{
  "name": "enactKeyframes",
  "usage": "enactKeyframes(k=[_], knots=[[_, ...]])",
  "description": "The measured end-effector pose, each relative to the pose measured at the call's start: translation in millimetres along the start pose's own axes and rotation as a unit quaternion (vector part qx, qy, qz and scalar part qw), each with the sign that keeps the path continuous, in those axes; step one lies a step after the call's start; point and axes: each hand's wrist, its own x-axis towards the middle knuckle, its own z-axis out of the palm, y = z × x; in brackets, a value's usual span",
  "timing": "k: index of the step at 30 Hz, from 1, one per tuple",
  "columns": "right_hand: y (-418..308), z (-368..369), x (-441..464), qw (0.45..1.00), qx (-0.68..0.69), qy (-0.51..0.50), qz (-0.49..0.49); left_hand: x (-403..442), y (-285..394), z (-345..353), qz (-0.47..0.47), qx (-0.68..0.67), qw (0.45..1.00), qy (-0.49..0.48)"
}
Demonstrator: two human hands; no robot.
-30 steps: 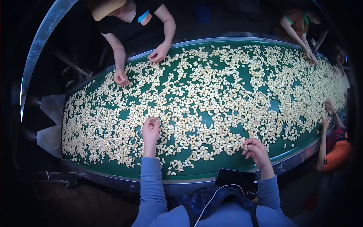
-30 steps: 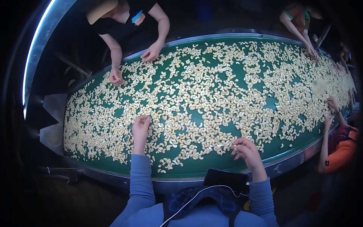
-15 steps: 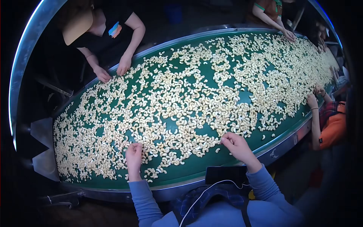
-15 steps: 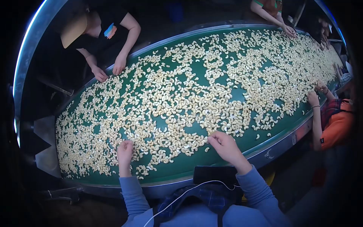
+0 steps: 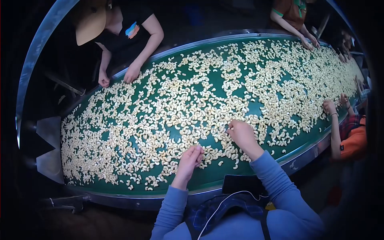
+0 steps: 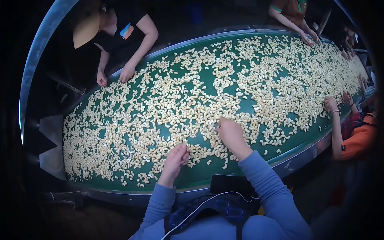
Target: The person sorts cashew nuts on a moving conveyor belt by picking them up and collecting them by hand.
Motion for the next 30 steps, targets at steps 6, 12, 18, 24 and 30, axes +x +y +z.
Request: enactKeyframes(k=[6, 12, 18, 24, 30], knots=[[34.2, -31.2, -8.3, 0.888, 0.4, -0.153, 0.166, 9.2, -13.9, 16.3, 0.007, 0.09, 0.993, 0.073], [2.9, -8.1, 19.1, 0.995, 0.062, -0.044, -0.067, 19.0, -2.6, 36.5, 0.057, 0.178, 0.975, 0.12], [29.8, -10.8, 31.6, 0.978, 0.159, -0.128, -0.054, 59.5, 12.4, 68.8, 0.235, 0.431, 0.843, 0.219], [62.2, -26.3, 52.4, 0.864, 0.456, -0.208, 0.056, 97.7, -13.0, 85.3, 0.237, 0.528, 0.789, 0.207], [32.6, 4.3, 77.0, 0.985, -0.028, -0.066, -0.156, 87.8, 1.3, 69.9, 0.083, -0.019, 0.993, 0.076]])
